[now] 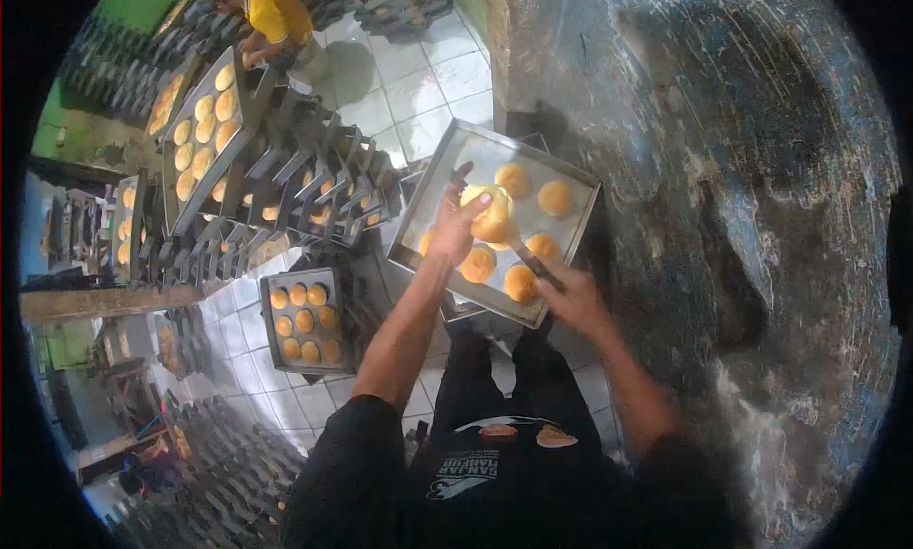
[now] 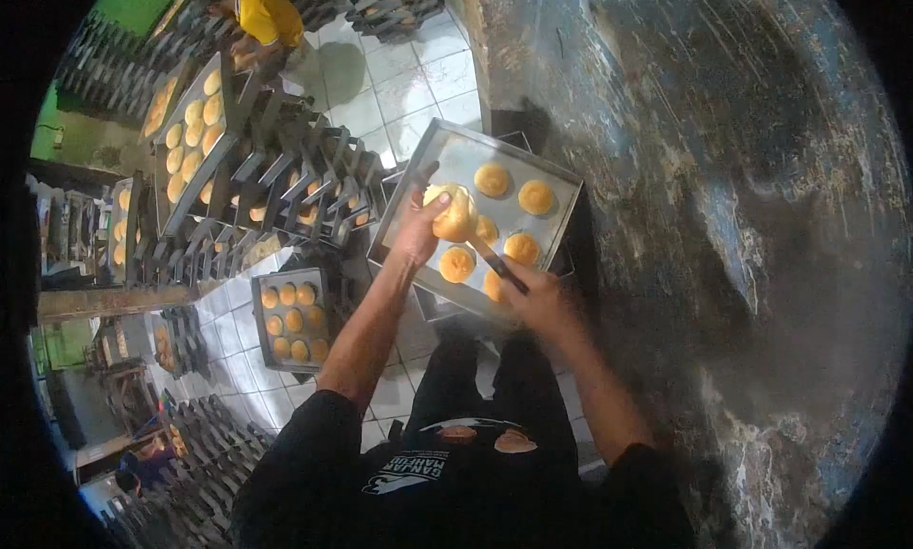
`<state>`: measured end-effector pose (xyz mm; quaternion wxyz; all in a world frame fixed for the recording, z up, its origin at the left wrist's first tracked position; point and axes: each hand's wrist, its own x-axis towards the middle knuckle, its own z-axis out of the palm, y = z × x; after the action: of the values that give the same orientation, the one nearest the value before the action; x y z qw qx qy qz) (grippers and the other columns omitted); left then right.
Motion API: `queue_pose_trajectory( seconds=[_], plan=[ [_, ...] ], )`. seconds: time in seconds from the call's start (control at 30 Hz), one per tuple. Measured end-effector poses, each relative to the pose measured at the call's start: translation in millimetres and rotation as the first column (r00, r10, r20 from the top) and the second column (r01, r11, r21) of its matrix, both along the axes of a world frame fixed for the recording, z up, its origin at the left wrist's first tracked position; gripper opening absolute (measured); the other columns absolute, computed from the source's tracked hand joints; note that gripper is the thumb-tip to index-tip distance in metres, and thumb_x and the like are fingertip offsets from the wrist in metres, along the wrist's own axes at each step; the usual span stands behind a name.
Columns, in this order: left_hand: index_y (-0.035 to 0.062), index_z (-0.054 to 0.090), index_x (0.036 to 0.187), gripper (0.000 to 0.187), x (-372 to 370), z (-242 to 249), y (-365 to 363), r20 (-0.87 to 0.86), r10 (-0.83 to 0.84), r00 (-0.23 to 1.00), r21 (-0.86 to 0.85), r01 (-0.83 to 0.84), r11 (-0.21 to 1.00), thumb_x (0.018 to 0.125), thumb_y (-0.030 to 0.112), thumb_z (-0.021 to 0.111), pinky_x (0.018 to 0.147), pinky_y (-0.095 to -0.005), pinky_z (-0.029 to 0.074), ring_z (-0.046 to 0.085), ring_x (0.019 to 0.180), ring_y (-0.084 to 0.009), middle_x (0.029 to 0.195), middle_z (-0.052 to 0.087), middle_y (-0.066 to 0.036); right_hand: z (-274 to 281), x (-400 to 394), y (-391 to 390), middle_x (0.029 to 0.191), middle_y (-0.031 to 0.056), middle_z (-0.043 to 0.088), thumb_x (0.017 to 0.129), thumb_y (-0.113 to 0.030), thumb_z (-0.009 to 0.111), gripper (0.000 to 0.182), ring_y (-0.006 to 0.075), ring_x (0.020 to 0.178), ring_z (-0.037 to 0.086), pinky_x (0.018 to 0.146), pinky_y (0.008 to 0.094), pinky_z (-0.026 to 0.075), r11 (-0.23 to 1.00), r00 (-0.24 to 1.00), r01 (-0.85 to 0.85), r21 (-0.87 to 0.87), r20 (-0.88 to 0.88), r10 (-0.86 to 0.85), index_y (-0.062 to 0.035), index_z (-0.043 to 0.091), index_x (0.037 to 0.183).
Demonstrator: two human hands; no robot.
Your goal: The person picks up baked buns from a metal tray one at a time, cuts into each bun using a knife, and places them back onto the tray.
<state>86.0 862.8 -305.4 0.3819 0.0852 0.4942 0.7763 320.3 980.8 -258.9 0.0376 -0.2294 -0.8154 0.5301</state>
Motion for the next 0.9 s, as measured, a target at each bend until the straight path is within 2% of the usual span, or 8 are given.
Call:
queue_pose_trajectory(
  seconds=[0.1, 0.27, 0.37, 0.47, 0.63, 0.77, 0.87, 0.9],
  plan=[
    [0.0040, 0.027, 0.156, 0.088, 9, -24, 11, -0.018, 0.089, 0.996, -0.042, -0.090, 0.995, 0.086, 0.015, 0.079, 0.107, -0.0432, 0.048, 0.054, 0.128, -0.0272, 0.146, 0.043, -0.019, -10, -35, -5, 0.111, 0.0240, 0.072, 0.092, -0.018, 0.070, 0.048, 0.0262, 0.103, 0.071, 0.090, 0.0373, 0.054, 0.998, 0.998, 0.027, -0.055, 0.050, -0.025, -0.0030, 0.061, 0.137],
    [0.0026, 0.032, 0.154, 0.080, -17, -45, 3, 0.090, 0.134, 0.987, -0.020, -0.133, 0.991, 0.089, 0.019, 0.076, 0.112, -0.0412, 0.041, 0.052, 0.129, -0.0298, 0.154, 0.030, -0.019, -40, -19, -21, 0.106, 0.0243, 0.072, 0.093, -0.020, 0.068, 0.046, 0.0314, 0.098, 0.072, 0.087, 0.0371, 0.054, 0.990, 0.993, 0.085, -0.115, 0.095, -0.075, -0.0044, 0.061, 0.136],
    [0.0019, 0.036, 0.151, 0.068, -12, -84, 4, 0.079, 0.145, 0.986, -0.088, -0.138, 0.986, 0.095, 0.019, 0.071, 0.103, -0.0350, 0.047, 0.056, 0.121, -0.0239, 0.139, 0.047, -0.015, -57, -36, -29, 0.108, 0.0243, 0.071, 0.093, -0.020, 0.067, 0.046, 0.0324, 0.101, 0.072, 0.088, 0.0381, 0.054, 0.994, 0.992, 0.102, -0.049, 0.074, -0.099, -0.0047, 0.061, 0.136],
    [0.0067, 0.038, 0.149, 0.059, -13, -102, 8, 0.110, 0.129, 0.985, -0.074, -0.121, 0.990, 0.098, 0.016, 0.066, 0.094, -0.0409, 0.055, 0.062, 0.112, -0.0251, 0.126, 0.056, -0.015, -91, -67, -29, 0.111, 0.0236, 0.071, 0.094, -0.020, 0.067, 0.046, 0.0327, 0.101, 0.072, 0.089, 0.0394, 0.054, 0.972, 0.977, 0.155, -0.176, 0.172, -0.124, -0.0041, 0.061, 0.136],
    [0.0001, 0.039, 0.147, 0.066, -74, -125, 10, 0.040, 0.187, 0.982, -0.236, -0.172, 0.957, 0.094, 0.020, 0.073, 0.091, -0.0412, 0.058, 0.065, 0.109, -0.0276, 0.128, 0.057, -0.022, -120, 0, -44, 0.102, 0.0194, 0.073, 0.095, -0.022, 0.067, 0.046, 0.0282, 0.094, 0.072, 0.085, 0.0391, 0.054, 0.985, 0.962, 0.132, -0.107, 0.255, -0.101, -0.0051, 0.061, 0.138],
    [-0.0002, 0.039, 0.148, 0.073, -141, -210, 21, -0.093, 0.144, 0.985, -0.303, -0.166, 0.939, 0.090, 0.023, 0.077, 0.090, -0.0407, 0.056, 0.064, 0.112, -0.0287, 0.126, 0.060, -0.021, -115, 93, -57, 0.084, 0.0097, 0.066, 0.097, -0.021, 0.066, 0.049, 0.0182, 0.075, 0.062, 0.075, 0.0347, 0.053, 0.879, 0.710, 0.391, -0.274, 0.697, -0.099, -0.0075, 0.056, 0.144],
    [0.0006, 0.051, 0.140, 0.064, -166, -235, 45, -0.114, -0.037, 0.993, -0.232, 0.010, 0.973, 0.089, 0.028, 0.078, 0.091, -0.0390, 0.055, 0.063, 0.113, -0.0275, 0.126, 0.060, -0.019, -124, 135, -78, 0.081, 0.0057, 0.065, 0.098, -0.022, 0.066, 0.052, 0.0134, 0.068, 0.058, 0.065, 0.0307, 0.051, 0.949, 0.804, 0.277, -0.150, 0.578, -0.143, -0.0064, 0.053, 0.147],
    [0.0013, 0.057, 0.134, 0.056, -173, -247, 53, -0.172, -0.141, 0.975, -0.364, 0.070, 0.929, 0.090, 0.031, 0.076, 0.093, -0.0384, 0.053, 0.063, 0.113, -0.0267, 0.123, 0.062, -0.018, -125, 138, -85, 0.079, 0.0040, 0.065, 0.099, -0.023, 0.067, 0.052, 0.0118, 0.066, 0.057, 0.062, 0.0288, 0.050, 0.868, 0.766, 0.428, -0.253, 0.611, -0.199, -0.0045, 0.054, 0.145]
  ],
)
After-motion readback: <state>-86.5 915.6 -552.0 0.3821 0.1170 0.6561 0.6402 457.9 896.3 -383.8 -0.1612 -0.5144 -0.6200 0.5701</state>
